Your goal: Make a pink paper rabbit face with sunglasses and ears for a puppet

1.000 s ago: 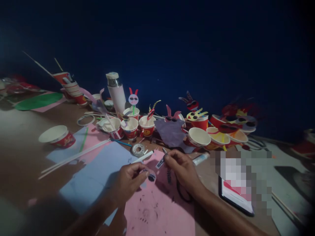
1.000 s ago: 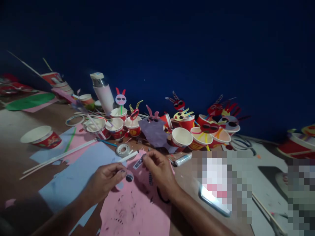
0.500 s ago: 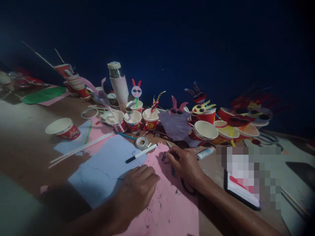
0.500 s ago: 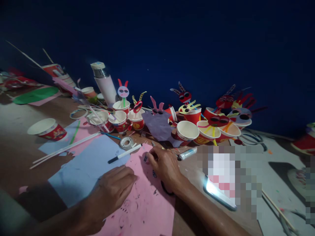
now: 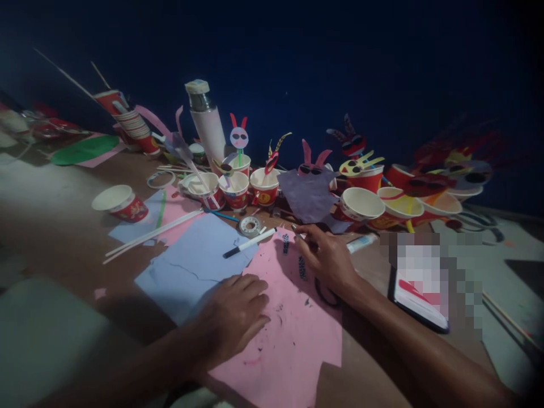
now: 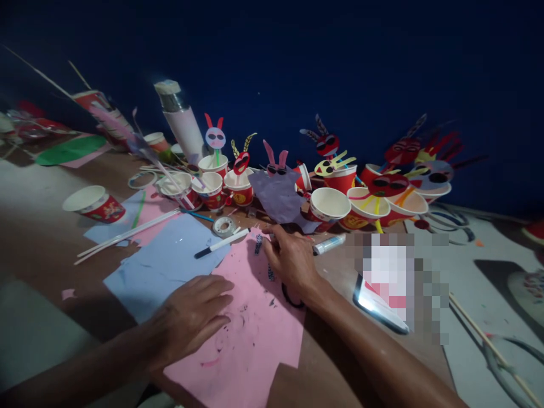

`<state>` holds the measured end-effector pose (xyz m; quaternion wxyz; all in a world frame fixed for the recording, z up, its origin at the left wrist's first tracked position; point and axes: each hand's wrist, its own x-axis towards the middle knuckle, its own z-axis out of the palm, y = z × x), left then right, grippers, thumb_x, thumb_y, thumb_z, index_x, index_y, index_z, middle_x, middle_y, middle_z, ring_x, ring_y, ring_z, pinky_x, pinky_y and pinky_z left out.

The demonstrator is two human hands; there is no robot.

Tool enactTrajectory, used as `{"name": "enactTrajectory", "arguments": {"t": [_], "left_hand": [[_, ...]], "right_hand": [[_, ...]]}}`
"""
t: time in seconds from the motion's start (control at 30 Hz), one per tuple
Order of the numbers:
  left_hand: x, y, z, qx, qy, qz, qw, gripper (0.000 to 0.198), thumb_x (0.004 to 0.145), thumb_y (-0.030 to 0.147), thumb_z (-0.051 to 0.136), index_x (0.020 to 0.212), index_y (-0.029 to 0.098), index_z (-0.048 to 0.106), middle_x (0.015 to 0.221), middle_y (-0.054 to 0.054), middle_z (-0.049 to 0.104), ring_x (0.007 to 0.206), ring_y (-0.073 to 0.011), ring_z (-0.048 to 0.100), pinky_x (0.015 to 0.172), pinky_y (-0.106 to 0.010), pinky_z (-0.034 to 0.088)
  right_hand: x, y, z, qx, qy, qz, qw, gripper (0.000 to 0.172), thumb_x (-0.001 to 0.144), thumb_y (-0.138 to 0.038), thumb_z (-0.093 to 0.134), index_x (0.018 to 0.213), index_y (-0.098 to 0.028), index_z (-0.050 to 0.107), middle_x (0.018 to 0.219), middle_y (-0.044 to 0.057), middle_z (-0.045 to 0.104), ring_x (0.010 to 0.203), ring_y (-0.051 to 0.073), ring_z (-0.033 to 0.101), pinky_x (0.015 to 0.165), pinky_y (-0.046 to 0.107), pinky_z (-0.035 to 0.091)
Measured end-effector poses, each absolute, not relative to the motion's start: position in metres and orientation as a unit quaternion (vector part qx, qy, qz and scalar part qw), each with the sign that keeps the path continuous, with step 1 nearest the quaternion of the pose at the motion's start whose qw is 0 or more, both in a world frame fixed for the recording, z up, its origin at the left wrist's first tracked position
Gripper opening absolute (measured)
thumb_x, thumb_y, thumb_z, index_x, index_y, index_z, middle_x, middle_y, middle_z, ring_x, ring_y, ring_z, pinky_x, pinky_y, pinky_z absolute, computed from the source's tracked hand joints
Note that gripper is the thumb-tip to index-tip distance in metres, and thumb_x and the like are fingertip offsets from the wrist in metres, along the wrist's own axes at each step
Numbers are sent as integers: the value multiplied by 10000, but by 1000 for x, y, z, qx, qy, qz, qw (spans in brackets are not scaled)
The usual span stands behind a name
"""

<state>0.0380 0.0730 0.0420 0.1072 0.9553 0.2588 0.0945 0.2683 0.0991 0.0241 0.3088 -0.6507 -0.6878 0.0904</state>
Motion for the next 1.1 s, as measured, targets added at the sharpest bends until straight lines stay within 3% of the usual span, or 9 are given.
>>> {"name": "enactTrajectory", "arguments": {"t": [0.23,0.43,0.63,0.83,1.1], "left_hand": [[17,110,50,932,331,104,109,232,916,209,414,875,176,640,919,-57,647,886,-172,560,824,-311,433],[13,141,55,881,461,80,65,212,894,267,466,888,152,644,935,-78,615,927,-216,545,810,-337,438],[17,144,40,871,477,79,86,156,842,272,525,873,178,646,880,-51,576,901,-221,544,760,-324,437],[15,144,49,865,470,122,129,164,852,216,480,852,186,642,838,-22,592,830,-164,558,734,-262,430],[27,131,63,738,511,186,400,193,826,299,505,899,181,639,802,14,639,735,-133,557,656,-215,413]], "right_hand": [[268,98,18,-621,-700,87,343,234,858,-307,479,944,-194,665,732,46,698,618,179,582,601,268,397],[269,98,16,-621,-703,92,334,229,851,-312,486,934,-200,668,689,36,690,591,188,576,593,284,389],[267,96,18,-620,-700,116,334,221,845,-316,496,921,-206,672,697,23,690,580,176,580,588,280,392],[270,97,22,-613,-693,133,355,250,877,-329,454,948,-191,650,765,46,694,667,187,610,600,273,425],[268,97,28,-589,-708,161,354,216,853,-311,498,939,-186,650,663,23,656,598,172,566,596,285,409]]}}
